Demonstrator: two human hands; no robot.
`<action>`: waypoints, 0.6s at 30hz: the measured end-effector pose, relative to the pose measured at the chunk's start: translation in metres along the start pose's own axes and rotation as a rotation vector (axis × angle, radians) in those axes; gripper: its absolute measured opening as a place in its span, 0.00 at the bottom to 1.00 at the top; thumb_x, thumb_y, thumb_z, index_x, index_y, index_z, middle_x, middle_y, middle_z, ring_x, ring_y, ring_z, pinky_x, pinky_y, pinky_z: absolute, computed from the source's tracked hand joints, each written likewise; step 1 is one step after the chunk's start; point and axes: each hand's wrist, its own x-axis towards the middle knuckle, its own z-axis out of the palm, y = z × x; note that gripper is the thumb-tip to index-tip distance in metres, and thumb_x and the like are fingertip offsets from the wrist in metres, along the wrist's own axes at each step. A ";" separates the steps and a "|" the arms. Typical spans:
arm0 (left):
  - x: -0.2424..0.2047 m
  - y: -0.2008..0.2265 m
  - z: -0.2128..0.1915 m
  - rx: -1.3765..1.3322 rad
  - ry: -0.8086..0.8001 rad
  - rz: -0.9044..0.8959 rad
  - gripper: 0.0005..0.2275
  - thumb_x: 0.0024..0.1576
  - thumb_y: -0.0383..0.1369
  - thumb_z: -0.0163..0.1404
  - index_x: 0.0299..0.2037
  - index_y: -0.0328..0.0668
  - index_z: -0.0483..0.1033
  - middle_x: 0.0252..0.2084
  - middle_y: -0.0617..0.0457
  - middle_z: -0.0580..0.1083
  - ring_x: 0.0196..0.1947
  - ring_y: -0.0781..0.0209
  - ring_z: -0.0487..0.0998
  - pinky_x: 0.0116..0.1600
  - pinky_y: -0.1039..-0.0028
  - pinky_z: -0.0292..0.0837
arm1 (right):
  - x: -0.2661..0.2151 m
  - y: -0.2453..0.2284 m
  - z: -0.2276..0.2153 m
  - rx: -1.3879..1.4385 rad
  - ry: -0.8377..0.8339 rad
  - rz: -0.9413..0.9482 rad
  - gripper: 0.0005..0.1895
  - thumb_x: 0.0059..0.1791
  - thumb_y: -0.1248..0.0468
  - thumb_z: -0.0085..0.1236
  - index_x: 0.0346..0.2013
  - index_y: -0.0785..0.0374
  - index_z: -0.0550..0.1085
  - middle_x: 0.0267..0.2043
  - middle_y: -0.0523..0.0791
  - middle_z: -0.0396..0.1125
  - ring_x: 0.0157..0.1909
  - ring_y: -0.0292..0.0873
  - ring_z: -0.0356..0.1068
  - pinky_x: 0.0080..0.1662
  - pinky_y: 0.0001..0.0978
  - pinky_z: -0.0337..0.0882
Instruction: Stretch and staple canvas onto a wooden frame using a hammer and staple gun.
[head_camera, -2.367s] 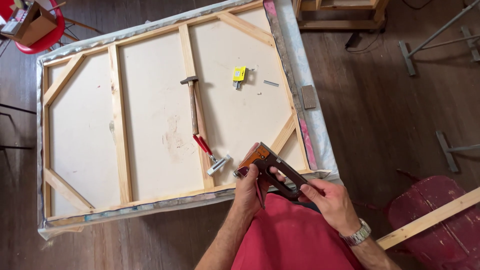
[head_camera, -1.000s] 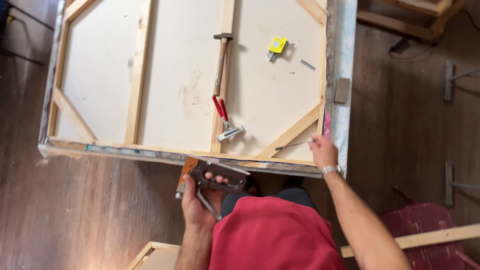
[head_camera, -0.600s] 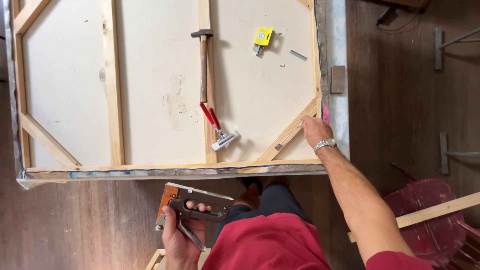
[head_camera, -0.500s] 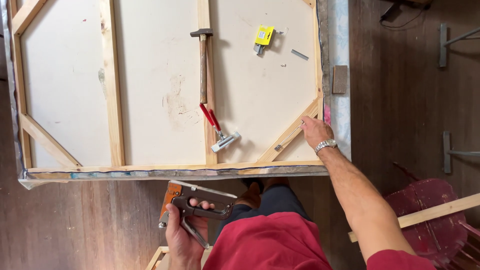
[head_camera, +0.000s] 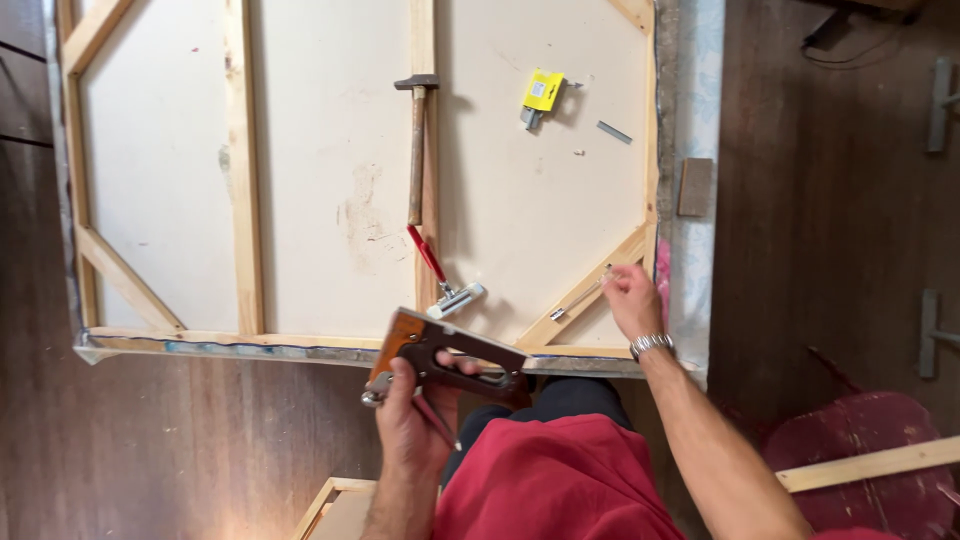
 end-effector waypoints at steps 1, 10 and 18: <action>0.002 -0.001 0.008 0.005 0.004 0.008 0.24 0.63 0.44 0.49 0.56 0.24 0.67 0.39 0.39 0.75 0.41 0.35 0.79 0.58 0.44 0.74 | -0.008 -0.005 0.008 0.004 -0.009 -0.002 0.15 0.53 0.57 0.57 0.53 0.55 0.74 0.46 0.45 0.77 0.44 0.44 0.76 0.45 0.37 0.75; -0.011 0.002 0.104 0.523 -0.013 0.276 0.26 0.58 0.19 0.42 0.70 0.31 0.60 0.50 0.28 0.76 0.38 0.57 0.80 0.30 0.83 0.70 | -0.076 -0.081 0.034 1.193 -0.721 0.279 0.35 0.57 0.41 0.33 0.49 0.71 0.74 0.48 0.56 0.72 0.50 0.54 0.72 0.50 0.51 0.72; -0.006 -0.012 0.112 1.256 -0.454 0.458 0.07 0.54 0.31 0.58 0.41 0.42 0.80 0.32 0.57 0.74 0.29 0.66 0.72 0.36 0.75 0.67 | -0.103 -0.126 0.026 1.648 -0.569 0.597 0.20 0.55 0.53 0.53 0.27 0.65 0.78 0.31 0.55 0.76 0.26 0.52 0.75 0.27 0.42 0.75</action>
